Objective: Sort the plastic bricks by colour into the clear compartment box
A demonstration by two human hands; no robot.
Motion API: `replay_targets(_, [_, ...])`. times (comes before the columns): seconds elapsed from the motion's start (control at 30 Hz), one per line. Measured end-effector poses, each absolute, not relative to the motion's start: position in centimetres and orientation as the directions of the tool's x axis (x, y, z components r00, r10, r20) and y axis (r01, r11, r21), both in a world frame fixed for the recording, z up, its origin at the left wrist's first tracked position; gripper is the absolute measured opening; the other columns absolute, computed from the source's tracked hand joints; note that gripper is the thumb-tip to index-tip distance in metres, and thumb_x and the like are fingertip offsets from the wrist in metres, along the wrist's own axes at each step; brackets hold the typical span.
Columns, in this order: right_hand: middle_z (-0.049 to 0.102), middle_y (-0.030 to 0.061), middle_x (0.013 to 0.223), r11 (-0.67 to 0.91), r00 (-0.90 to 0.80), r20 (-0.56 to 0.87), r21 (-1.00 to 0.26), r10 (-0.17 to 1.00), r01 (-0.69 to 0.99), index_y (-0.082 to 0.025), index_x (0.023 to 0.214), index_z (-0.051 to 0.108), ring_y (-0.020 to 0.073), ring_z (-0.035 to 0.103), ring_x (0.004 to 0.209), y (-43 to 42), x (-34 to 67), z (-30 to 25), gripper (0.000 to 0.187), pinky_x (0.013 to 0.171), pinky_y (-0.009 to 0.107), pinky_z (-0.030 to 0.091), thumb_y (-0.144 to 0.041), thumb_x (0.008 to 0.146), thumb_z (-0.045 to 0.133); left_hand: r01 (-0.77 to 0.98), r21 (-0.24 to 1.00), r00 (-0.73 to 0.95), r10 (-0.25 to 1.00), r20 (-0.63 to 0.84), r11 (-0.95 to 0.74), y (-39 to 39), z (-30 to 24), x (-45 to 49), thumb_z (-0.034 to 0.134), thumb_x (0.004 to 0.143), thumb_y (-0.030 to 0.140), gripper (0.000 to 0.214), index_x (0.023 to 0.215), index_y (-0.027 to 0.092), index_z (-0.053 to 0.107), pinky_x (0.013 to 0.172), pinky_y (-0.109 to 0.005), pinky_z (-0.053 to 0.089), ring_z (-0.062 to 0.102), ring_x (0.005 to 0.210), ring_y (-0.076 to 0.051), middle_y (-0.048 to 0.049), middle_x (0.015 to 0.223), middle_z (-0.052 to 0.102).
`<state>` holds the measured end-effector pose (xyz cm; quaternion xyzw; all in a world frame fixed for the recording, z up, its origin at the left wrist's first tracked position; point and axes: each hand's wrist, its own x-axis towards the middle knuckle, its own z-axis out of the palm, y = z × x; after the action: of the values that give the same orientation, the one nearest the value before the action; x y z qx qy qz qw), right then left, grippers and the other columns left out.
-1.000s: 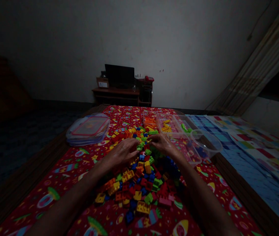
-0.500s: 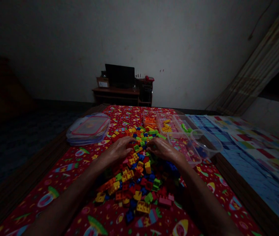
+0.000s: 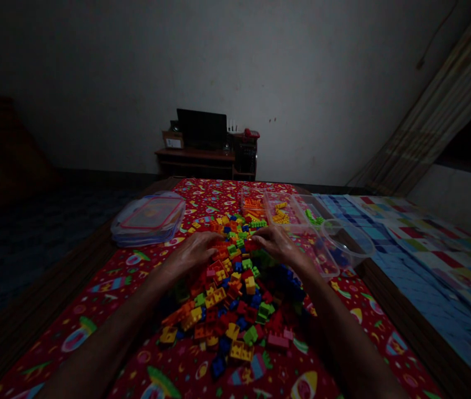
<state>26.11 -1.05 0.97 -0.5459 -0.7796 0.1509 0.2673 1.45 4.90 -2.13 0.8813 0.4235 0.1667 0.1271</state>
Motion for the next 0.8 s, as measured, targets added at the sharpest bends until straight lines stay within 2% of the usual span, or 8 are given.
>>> replay_targets(0.1, [0.069,0.0028,0.075,0.315,-0.209,0.240,-0.621,0.948,0.718,-0.013,0.091,0.073,0.0134,0.059,0.066,-0.4,26.8,0.5,0.025,0.060,0.021,0.039,-0.025,0.083,0.052,0.704,0.383,0.570,0.797,0.197,-0.598,4.7,-1.7,1.4,0.050,0.078,0.023,0.041,0.116,0.022,0.065,0.094,-0.033,0.046,0.064,0.102,-0.023,-0.0039,0.115,0.068])
replay_targets(0.2, [0.069,0.0025,0.074,0.231,-0.166,0.162,-0.712,0.973,0.663,-0.014,0.100,0.072,0.0143,0.061,0.066,0.3,27.4,0.0,0.027,0.058,0.021,0.042,-0.024,0.079,0.059,0.695,0.396,0.577,0.794,0.191,-0.600,4.6,-1.6,1.5,0.048,0.079,0.024,0.040,0.115,0.021,0.066,0.094,-0.032,0.046,0.064,0.102,-0.022,-0.0043,0.116,0.068])
replay_targets(0.27, [0.068,0.0014,0.071,0.206,-0.168,0.126,-0.739,0.978,0.641,-0.015,0.103,0.071,0.0136,0.060,0.064,0.7,27.8,-0.3,0.029,0.057,0.021,0.042,-0.022,0.076,0.061,0.674,0.399,0.598,0.776,0.198,-0.622,4.7,-1.7,1.5,0.046,0.080,0.025,0.040,0.115,0.021,0.066,0.093,-0.032,0.046,0.063,0.103,-0.022,-0.0050,0.116,0.068])
replay_targets(0.37, [0.068,0.0015,0.074,0.225,-0.173,0.149,-0.757,0.974,0.613,-0.015,0.104,0.071,0.0137,0.060,0.068,1.0,28.2,-0.5,0.031,0.059,0.021,0.043,-0.019,0.075,0.062,0.635,0.405,0.623,0.746,0.234,-0.657,4.9,-2.1,1.4,0.042,0.082,0.025,0.040,0.115,0.021,0.065,0.091,-0.033,0.048,0.063,0.102,-0.022,-0.0060,0.114,0.068])
replay_targets(0.47, [0.069,0.0030,0.082,0.271,-0.188,0.196,-0.753,0.962,0.600,-0.017,0.103,0.071,0.0152,0.061,0.076,1.0,28.4,-0.5,0.031,0.065,0.023,0.045,-0.017,0.073,0.063,0.626,0.403,0.626,0.738,0.253,-0.668,5.2,-2.3,1.4,0.043,0.080,0.021,0.042,0.117,0.020,0.064,0.092,-0.033,0.047,0.063,0.103,-0.022,-0.0060,0.116,0.067])
replay_targets(0.57, [0.067,0.0016,0.079,0.320,-0.245,0.210,-0.704,0.947,0.634,-0.018,0.103,0.072,0.0141,0.059,0.074,0.8,28.4,-0.4,0.034,0.065,0.023,0.044,-0.014,0.069,0.065,0.644,0.399,0.627,0.749,0.212,-0.652,5.4,-2.4,1.3,0.047,0.075,0.019,0.045,0.118,0.020,0.063,0.094,-0.033,0.046,0.062,0.105,-0.023,-0.0055,0.119,0.066])
replay_targets(0.7, [0.061,-0.0016,0.073,0.266,-0.274,0.100,-0.685,0.957,0.678,-0.018,0.106,0.070,0.0107,0.056,0.066,0.6,28.1,-0.2,0.038,0.059,0.020,0.041,-0.014,0.068,0.066,0.641,0.425,0.630,0.755,0.182,-0.638,5.6,-2.6,1.2,0.054,0.076,0.030,0.042,0.116,0.021,0.063,0.093,-0.034,0.047,0.063,0.103,-0.024,-0.0055,0.117,0.067])
replay_targets(0.8, [0.060,-0.0016,0.071,0.239,-0.259,0.063,-0.640,0.964,0.730,-0.017,0.103,0.071,0.0111,0.056,0.065,0.4,28.1,0.0,0.032,0.058,0.020,0.040,-0.017,0.071,0.066,0.649,0.426,0.632,0.758,0.160,-0.630,5.6,-2.5,1.3,0.056,0.076,0.036,0.042,0.114,0.020,0.064,0.092,-0.034,0.047,0.064,0.102,-0.024,-0.0065,0.115,0.068])
